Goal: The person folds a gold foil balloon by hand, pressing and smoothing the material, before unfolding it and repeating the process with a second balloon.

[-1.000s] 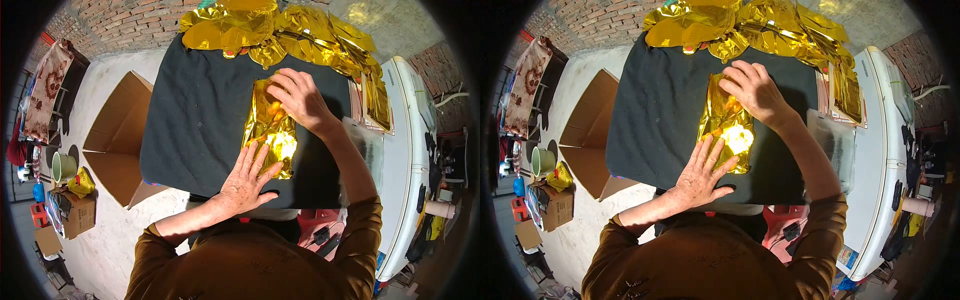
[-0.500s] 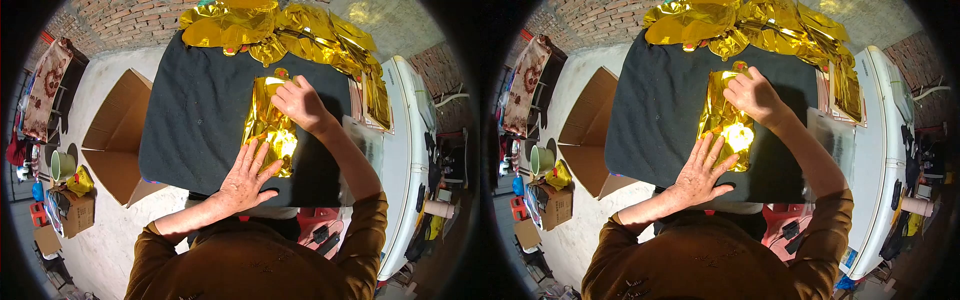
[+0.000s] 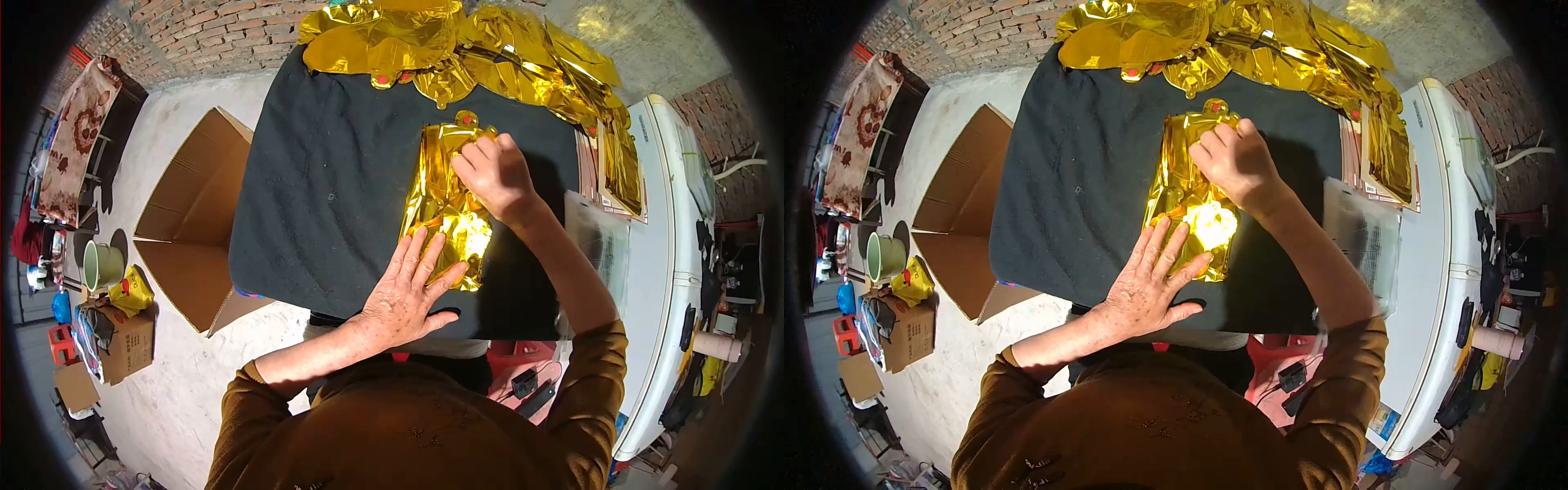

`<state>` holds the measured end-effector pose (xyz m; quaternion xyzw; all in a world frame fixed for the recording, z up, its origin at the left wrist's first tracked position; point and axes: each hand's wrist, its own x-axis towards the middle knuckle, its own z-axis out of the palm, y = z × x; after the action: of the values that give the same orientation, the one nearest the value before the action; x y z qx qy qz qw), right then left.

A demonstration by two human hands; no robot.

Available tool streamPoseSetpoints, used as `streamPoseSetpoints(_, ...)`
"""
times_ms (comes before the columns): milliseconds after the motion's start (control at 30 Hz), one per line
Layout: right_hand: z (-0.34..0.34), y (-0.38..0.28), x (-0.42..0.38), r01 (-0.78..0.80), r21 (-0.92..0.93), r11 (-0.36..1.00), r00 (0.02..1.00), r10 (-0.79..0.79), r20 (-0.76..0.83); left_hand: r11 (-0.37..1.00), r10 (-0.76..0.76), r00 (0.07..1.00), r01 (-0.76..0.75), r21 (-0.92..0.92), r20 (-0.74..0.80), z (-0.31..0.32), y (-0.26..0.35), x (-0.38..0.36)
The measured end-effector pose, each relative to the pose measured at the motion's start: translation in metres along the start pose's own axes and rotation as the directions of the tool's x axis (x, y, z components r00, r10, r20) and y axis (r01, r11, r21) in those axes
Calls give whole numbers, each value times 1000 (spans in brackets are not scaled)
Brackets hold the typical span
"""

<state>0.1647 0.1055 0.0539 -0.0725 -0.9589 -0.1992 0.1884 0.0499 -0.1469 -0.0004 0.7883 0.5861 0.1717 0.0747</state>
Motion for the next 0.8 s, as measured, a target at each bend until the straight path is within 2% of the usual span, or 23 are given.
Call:
streamPoseSetpoints(133,3,-11,-3,-88,27,996,985,91,-144,1000,2,1000,-2,-5,-7,0,0,0)
streamPoseSetpoints(233,7,-16,-11,-141,46,989,987,143,-66,1000,2,1000,-3,-18,-9,1,-1,0)
streamPoseSetpoints(333,2,-21,-9,-191,-122,974,981,183,-69,1000,-1,1000,1,-13,-3,1,-1,0)
streamPoseSetpoints(433,12,-22,-9,-197,-113,974,980,191,-64,1000,-3,1000,3,-17,2,1,0,0)
streamPoseSetpoints(533,9,-18,-3,-65,-104,993,998,62,-28,1000,0,1000,-1,-14,-4,0,0,0)
streamPoseSetpoints(633,1,-14,5,85,-9,996,996,-85,8,1000,1,1000,-1,-14,-5,0,0,1)
streamPoseSetpoints(800,-8,-2,-3,60,183,981,995,-43,-95,1000,-4,1000,4,-26,0,0,-1,1)
